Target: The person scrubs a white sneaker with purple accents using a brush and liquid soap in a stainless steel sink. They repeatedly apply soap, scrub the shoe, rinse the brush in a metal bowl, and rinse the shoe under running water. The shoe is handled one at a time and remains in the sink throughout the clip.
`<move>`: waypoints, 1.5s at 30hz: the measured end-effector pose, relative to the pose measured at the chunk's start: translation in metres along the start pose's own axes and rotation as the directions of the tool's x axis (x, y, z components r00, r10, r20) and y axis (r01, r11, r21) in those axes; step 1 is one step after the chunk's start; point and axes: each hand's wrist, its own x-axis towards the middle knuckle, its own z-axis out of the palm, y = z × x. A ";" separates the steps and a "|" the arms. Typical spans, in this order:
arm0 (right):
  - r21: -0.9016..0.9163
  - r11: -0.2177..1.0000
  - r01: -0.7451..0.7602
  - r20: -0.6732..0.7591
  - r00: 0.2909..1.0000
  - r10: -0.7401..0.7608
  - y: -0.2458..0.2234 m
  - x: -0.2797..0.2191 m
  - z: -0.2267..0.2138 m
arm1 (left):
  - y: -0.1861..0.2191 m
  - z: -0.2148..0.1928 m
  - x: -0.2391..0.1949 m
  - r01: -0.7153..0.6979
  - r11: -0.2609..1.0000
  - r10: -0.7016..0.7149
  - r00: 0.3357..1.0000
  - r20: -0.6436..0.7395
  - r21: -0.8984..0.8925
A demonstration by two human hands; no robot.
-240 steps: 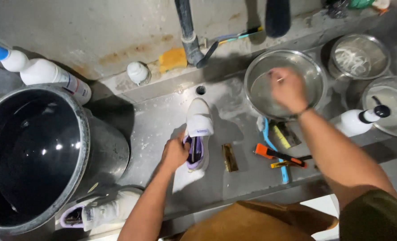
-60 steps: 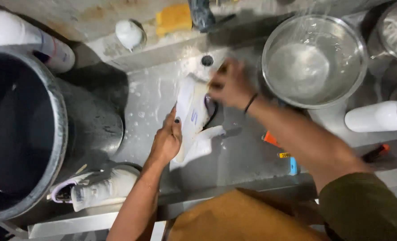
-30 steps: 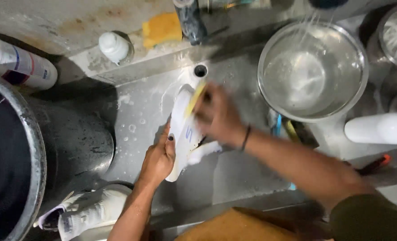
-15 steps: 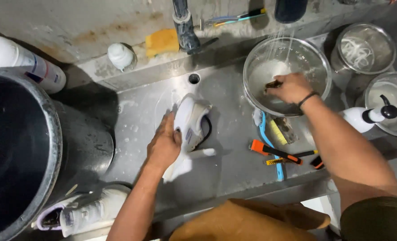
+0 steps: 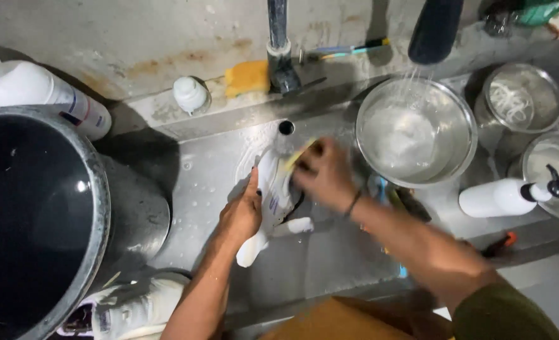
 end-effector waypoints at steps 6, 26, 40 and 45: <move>0.108 0.993 0.057 0.036 0.997 -0.061 0.005 0.010 -0.005 | -0.005 0.008 0.009 0.005 0.999 -0.003 0.999 -0.038 0.035; 0.358 0.913 0.196 -0.068 0.981 -0.184 -0.084 0.005 -0.146 | 0.052 0.036 0.009 -0.184 0.961 0.270 0.793 -0.547 0.208; 0.198 0.977 -0.083 0.283 0.959 0.024 -0.014 -0.027 -0.063 | -0.037 0.041 -0.018 -0.584 0.789 0.338 0.154 -0.928 0.191; -0.132 0.989 0.066 0.469 0.883 0.003 0.003 -0.081 -0.074 | -0.015 0.041 0.004 -0.783 0.611 0.317 0.107 -0.942 0.117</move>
